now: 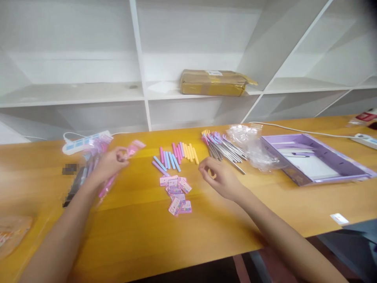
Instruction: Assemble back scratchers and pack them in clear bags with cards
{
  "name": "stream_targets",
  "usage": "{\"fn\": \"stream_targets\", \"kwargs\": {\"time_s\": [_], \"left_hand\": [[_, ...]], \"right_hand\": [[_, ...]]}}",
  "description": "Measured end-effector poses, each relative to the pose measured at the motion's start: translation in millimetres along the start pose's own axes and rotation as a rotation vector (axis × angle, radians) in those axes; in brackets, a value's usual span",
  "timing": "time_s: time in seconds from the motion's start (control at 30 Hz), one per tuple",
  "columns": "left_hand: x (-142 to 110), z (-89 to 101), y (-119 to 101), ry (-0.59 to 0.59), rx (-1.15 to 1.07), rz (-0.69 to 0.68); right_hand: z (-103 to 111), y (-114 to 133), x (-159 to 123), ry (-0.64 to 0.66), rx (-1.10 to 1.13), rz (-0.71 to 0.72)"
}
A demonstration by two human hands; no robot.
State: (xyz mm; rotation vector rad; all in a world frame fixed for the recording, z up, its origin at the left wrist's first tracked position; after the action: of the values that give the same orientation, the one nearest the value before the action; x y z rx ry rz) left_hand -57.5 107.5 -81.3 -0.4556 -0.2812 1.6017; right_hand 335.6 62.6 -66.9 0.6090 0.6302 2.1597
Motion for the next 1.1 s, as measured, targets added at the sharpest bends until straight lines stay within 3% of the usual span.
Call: {"fn": "stream_targets", "kwargs": {"time_s": [0.07,0.17,0.23,0.33,0.43,0.6,0.73,0.9,1.0,1.1], "left_hand": [[-24.1,-45.2,-54.5,0.22,-0.181,-0.211],[-72.4,-119.6,-119.7,0.564,-0.338,-0.404],[-95.2,-154.1,-143.4,0.691,-0.437,-0.471],[-106.7,-186.2,-154.5,0.824,-0.747,-0.495],[-101.2,-200.4,-149.2,0.831,-0.972,-0.495],[-95.0,-213.8,-133.2,0.794,-1.013,-0.444],[-96.4,-215.2,-131.0,0.785,-0.962,-0.454],[-92.9,-211.3,-131.3,0.755,-0.953,-0.451],[-92.9,-211.7,-133.1,0.789,-0.988,-0.449],[-93.1,-212.7,-133.0,0.811,-1.012,-0.44]], "right_hand": [[-18.5,-7.7,4.1,0.013,0.173,-0.069],[-55.4,-21.3,8.6,0.043,0.469,-0.129],[-83.0,-28.1,7.5,0.081,0.685,-0.165],[-115.4,-24.9,2.3,0.151,0.905,-0.155],[-122.3,-14.7,0.3,0.163,0.902,-0.033],[-105.0,-19.7,0.8,0.118,0.595,0.038],[-86.9,0.2,-2.8,0.114,0.284,0.188],[-82.8,16.3,-9.2,0.039,0.004,0.314],[-78.3,15.4,-12.1,-0.026,-0.086,0.362],[-69.1,14.5,-12.6,-0.018,-0.026,0.379]]}}
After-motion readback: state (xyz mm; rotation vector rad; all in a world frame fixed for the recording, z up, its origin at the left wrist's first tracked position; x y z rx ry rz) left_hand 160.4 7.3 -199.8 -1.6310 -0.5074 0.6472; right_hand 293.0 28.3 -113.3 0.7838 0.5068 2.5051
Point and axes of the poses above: each hand's wrist, its own x-axis towards the middle knuckle, its own z-axis out of the back of the hand, y = z × x, the point moved 10 cm from there along x, towards the middle knuckle, and after that the axes turned 12 degrees about y, right-handed, at the moved point
